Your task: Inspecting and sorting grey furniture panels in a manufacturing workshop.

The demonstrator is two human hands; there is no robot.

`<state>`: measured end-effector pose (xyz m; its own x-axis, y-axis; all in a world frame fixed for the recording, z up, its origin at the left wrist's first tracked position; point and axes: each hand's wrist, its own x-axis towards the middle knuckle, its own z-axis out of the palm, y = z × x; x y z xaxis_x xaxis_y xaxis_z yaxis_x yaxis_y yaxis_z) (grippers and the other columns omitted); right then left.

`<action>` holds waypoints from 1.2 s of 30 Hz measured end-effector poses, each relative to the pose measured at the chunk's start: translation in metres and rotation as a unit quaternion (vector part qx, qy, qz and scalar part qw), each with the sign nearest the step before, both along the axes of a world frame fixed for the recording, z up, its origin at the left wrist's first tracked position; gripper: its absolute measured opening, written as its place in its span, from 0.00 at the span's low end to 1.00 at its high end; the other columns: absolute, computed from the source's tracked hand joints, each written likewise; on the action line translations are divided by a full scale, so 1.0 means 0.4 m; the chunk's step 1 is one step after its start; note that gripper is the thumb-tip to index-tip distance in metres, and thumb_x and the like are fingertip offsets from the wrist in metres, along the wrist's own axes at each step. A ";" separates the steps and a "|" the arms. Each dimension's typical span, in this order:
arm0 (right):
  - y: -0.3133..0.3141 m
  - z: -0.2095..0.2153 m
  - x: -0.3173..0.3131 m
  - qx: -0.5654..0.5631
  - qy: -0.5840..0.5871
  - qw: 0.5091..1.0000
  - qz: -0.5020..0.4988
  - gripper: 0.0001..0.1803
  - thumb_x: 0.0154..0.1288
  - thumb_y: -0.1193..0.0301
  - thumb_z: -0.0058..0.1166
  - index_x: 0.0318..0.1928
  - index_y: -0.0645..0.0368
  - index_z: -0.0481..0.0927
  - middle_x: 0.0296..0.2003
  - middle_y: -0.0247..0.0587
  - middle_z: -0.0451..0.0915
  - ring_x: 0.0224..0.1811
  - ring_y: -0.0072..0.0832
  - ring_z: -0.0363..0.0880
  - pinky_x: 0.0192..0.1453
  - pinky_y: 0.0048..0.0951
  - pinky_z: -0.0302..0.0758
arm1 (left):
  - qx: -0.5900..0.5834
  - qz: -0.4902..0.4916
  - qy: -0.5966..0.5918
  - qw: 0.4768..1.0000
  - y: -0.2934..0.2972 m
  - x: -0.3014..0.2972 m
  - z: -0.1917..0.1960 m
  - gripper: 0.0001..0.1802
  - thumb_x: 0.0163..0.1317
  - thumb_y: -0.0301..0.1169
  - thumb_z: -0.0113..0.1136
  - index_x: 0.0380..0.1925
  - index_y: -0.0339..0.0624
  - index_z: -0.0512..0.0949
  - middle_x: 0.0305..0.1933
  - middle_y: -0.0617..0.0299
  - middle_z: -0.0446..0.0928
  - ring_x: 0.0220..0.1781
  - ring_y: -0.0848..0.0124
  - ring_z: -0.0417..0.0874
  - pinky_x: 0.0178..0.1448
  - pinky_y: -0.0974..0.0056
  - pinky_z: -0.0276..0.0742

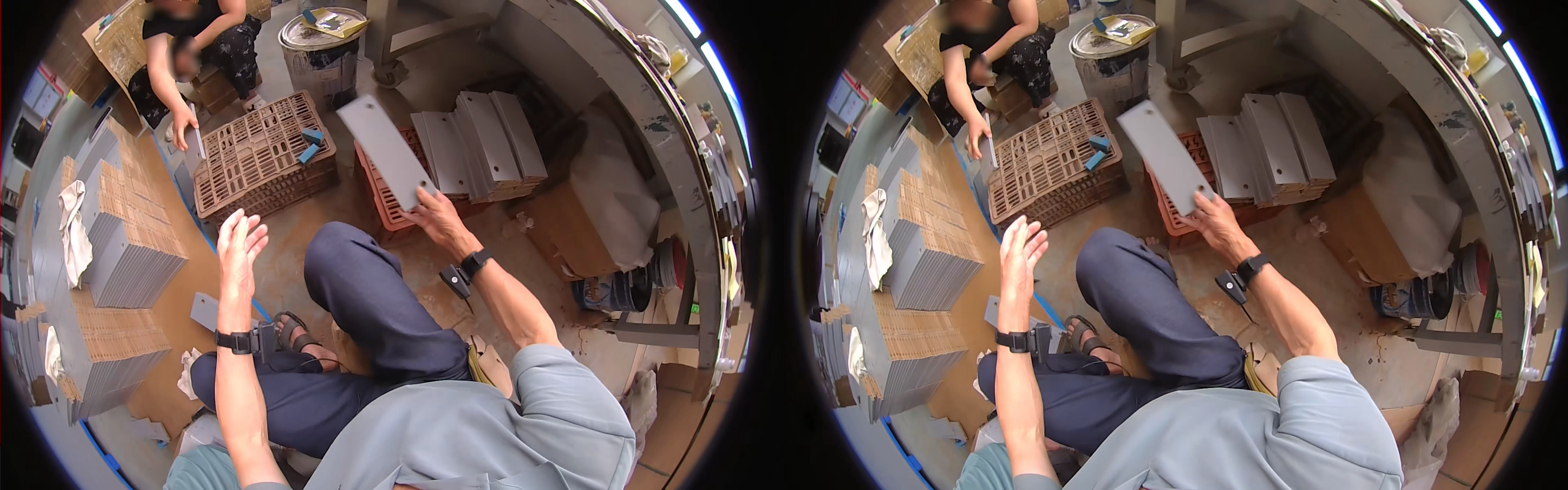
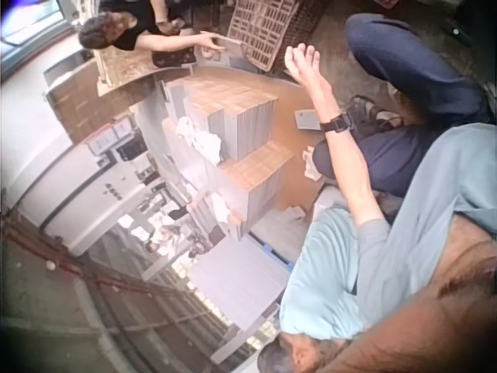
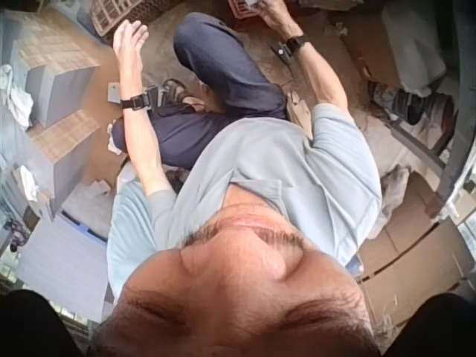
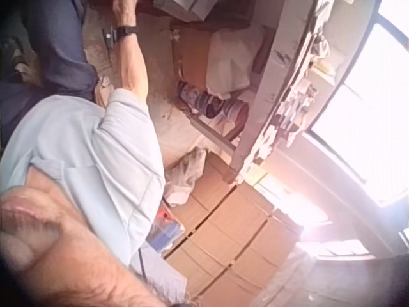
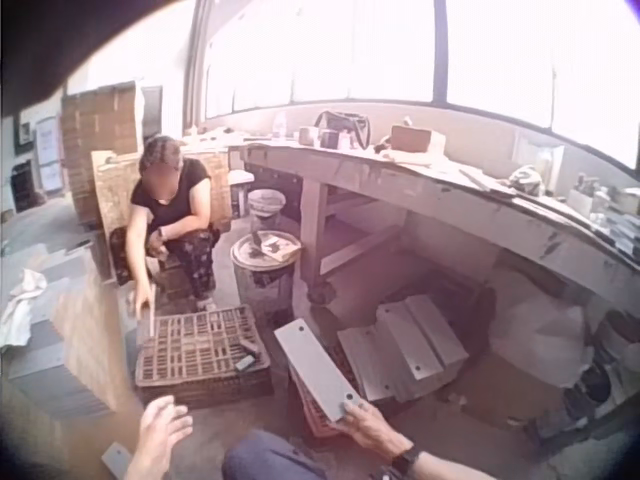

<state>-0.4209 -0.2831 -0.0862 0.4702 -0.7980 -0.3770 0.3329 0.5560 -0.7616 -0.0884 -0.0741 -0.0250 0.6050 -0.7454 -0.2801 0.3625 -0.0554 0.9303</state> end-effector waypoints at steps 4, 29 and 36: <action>-0.047 -0.101 -0.128 0.039 -0.029 0.994 -0.101 0.19 0.76 0.67 0.54 0.62 0.60 0.69 0.56 0.41 0.76 0.60 0.39 0.78 0.68 0.55 0.78 | 0.089 0.028 -0.120 0.988 0.072 0.061 -0.102 0.30 0.74 0.44 0.56 0.69 0.40 0.65 0.61 0.50 0.76 0.57 0.63 0.82 0.61 0.59 0.79; 0.020 0.057 0.008 -0.045 0.087 0.990 0.106 0.21 0.75 0.65 0.55 0.61 0.64 0.76 0.48 0.35 0.82 0.46 0.24 0.84 0.58 0.28 0.83 | 0.561 0.306 -0.232 0.734 0.415 -0.013 -0.460 0.61 0.50 0.48 0.75 0.77 0.44 0.47 0.72 0.40 0.59 0.73 0.45 0.64 0.71 0.45 0.66; 0.034 0.078 0.220 -0.157 0.074 0.960 0.222 0.23 0.76 0.62 0.54 0.63 0.64 0.75 0.52 0.41 0.81 0.50 0.27 0.82 0.60 0.33 0.81 | 0.172 0.428 -0.249 0.851 0.320 0.042 -0.366 0.53 0.59 0.45 0.71 0.74 0.35 0.49 0.66 0.42 0.64 0.66 0.54 0.71 0.67 0.51 0.71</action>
<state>-0.3330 -0.2694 -0.0549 0.7499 -0.6166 -0.2396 -0.0081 0.3536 -0.9354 -0.0715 0.0539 -0.1713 0.9930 0.1030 0.0576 -0.0278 -0.2698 0.9625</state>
